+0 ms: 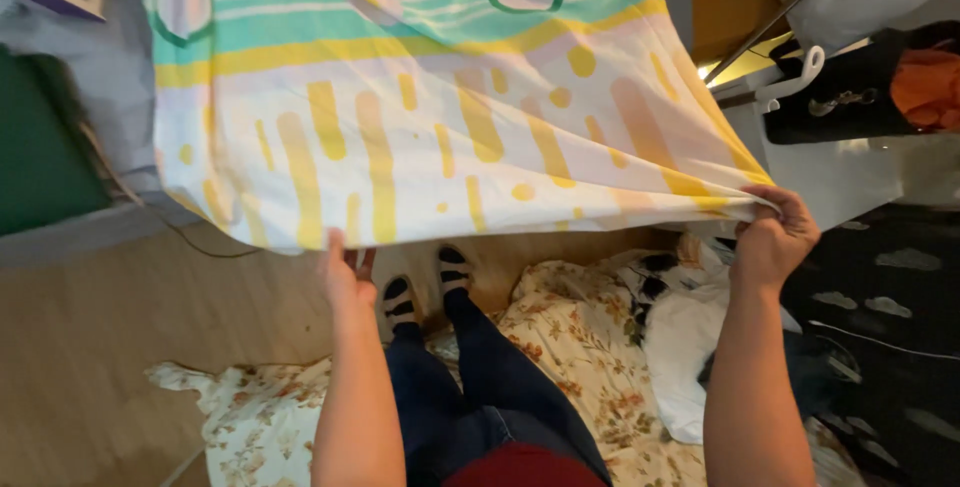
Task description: The person folds a colorful patterned towel by hand on a bed. They shake out the towel, align the edges, and fold it into a compact rectangle. The person then places the folded towel on top of a green folded item already on the bed.
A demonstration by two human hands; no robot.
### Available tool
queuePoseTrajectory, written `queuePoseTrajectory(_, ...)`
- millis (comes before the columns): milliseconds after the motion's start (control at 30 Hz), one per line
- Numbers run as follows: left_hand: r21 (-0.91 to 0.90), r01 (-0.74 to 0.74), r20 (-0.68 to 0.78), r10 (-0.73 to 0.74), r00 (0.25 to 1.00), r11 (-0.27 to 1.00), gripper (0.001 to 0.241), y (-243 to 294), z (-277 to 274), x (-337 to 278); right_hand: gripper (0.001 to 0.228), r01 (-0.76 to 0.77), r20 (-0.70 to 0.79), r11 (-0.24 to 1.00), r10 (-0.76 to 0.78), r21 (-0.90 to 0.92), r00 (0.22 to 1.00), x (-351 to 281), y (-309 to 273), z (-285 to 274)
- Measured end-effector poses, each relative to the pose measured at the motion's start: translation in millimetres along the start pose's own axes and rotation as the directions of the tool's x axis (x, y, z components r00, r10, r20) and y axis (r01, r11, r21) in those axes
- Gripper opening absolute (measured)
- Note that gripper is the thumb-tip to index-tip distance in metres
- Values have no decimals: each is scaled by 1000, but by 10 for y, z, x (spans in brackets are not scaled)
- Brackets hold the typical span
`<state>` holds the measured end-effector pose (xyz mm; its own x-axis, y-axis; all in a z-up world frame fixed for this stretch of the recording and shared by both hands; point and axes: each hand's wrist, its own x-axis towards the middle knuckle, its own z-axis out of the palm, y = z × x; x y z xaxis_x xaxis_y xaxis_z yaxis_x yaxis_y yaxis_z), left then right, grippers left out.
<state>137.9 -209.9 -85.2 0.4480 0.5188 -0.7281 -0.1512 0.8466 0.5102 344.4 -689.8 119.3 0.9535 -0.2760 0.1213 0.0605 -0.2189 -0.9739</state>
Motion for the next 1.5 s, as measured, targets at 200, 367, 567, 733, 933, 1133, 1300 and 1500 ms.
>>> queuePoseTrajectory(200, -161, 12, -168, -39, 985, 987, 49, 27, -17, 233, 37, 43, -52, 999, -43, -12, 998, -48, -272, 59)
queuePoseTrajectory(367, -342, -85, -196, 18, 980, 936, 54, 208, 189, 482, 32, -100, -66, 991, 107, 94, 992, 88, -178, -92)
queuePoseTrajectory(567, -391, -52, -128, 2, 992, 919, 49, 573, 496, 449, 41, -206, -68, 966, 219, 158, 973, 284, -294, 16)
queuePoseTrajectory(733, -151, 6, -18, -9, 1000, 989, 46, 423, -367, 761, 48, -193, -19, 938, 207, 288, 978, 587, -101, -40)
queuePoseTrajectory(933, 92, -46, -176, 62, 982, 995, 24, 356, -1180, 827, 32, -218, -13, 892, 243, 395, 970, 795, 168, 106)
queuePoseTrajectory(1133, 432, -357, -203, 476, 856, 828, 13, 1288, 250, 120, 22, -254, 32, 823, 276, 509, 960, 1133, -59, 524)
queuePoseTrajectory(1300, 549, -460, -9, 556, 831, 698, 19, 2118, 1206, 79, 16, -358, 186, 726, 309, 588, 933, 1494, -347, 1074)
queuePoseTrajectory(1500, 836, -527, 542, 366, 756, -150, 49, 2611, 2041, 504, 28, -410, 303, 722, 283, 558, 910, 2021, -252, 1518)
